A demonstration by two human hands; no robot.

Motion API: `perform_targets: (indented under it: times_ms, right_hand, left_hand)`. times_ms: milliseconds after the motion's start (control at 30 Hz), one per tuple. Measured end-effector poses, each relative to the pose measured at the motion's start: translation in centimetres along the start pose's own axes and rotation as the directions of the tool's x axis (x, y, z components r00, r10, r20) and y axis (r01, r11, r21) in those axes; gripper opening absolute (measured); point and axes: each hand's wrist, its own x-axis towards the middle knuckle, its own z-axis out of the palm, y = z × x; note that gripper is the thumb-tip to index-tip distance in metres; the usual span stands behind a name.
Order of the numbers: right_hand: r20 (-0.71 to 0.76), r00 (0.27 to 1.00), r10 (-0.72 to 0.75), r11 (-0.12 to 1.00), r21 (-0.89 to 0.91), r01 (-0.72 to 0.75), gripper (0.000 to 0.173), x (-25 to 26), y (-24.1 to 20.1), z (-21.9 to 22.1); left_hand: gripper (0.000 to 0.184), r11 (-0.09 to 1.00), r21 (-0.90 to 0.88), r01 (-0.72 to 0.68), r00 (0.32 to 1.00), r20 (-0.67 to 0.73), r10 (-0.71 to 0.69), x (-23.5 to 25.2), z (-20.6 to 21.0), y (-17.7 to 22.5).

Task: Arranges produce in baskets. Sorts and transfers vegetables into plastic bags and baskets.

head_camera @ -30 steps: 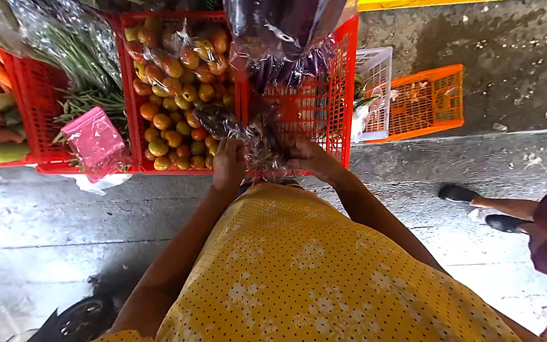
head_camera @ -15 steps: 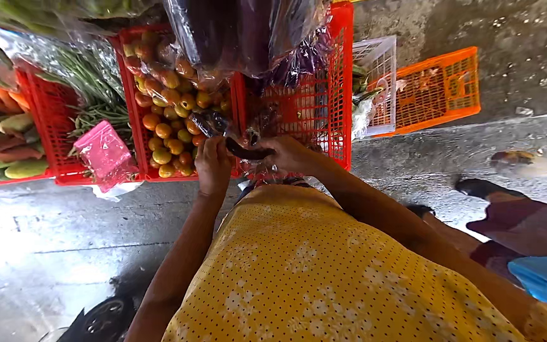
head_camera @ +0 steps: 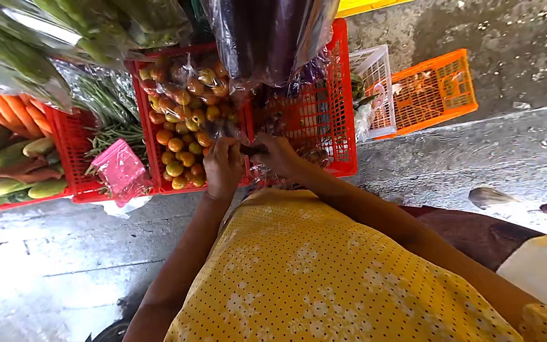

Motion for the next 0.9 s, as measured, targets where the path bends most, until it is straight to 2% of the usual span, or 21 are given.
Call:
perform_targets:
  times_ms: [133,233,400,533,700,833,900]
  right_hand:
    - [0.063,0.997,0.036,0.964,-0.266,-0.018,0.021,-0.6,-2.3,-1.1]
    - [0.010,0.998,0.064,0.902,-0.429,-0.053,0.024,-1.5,-4.5,-2.8]
    - [-0.046,0.999,0.000,0.900,-0.436,-0.020,0.025,-2.1,-8.2,-4.2]
    - [-0.059,0.994,-0.094,0.904,-0.424,0.060,0.025,-0.9,-8.5,-2.5]
    - [-0.085,0.996,-0.017,0.864,-0.503,-0.028,0.039,2.5,-6.8,0.3]
    - [-0.071,0.996,0.053,0.901,-0.427,-0.078,0.049,2.8,-6.9,0.6]
    - [-0.038,0.999,0.034,0.926,-0.374,-0.046,0.044,2.5,-6.7,0.2]
  left_hand:
    - [0.015,0.999,0.027,0.019,0.999,0.026,-0.020,2.4,-2.1,-1.5]
    - [0.017,0.999,0.020,0.046,0.997,0.065,-0.047,4.2,-3.6,-1.9]
    - [0.017,0.998,0.020,0.052,0.990,0.131,-0.054,6.1,-5.1,-0.7]
    - [0.016,0.999,-0.021,0.030,0.978,0.206,-0.025,6.0,-4.8,0.0]
    - [0.015,0.997,-0.054,-0.062,0.978,0.198,0.072,5.2,-3.5,0.2]
    - [0.016,0.999,-0.044,0.027,0.977,0.214,-0.017,5.5,-3.6,-0.7]
    - [0.016,0.997,-0.035,0.072,0.977,0.203,-0.063,5.6,-3.9,-1.2]
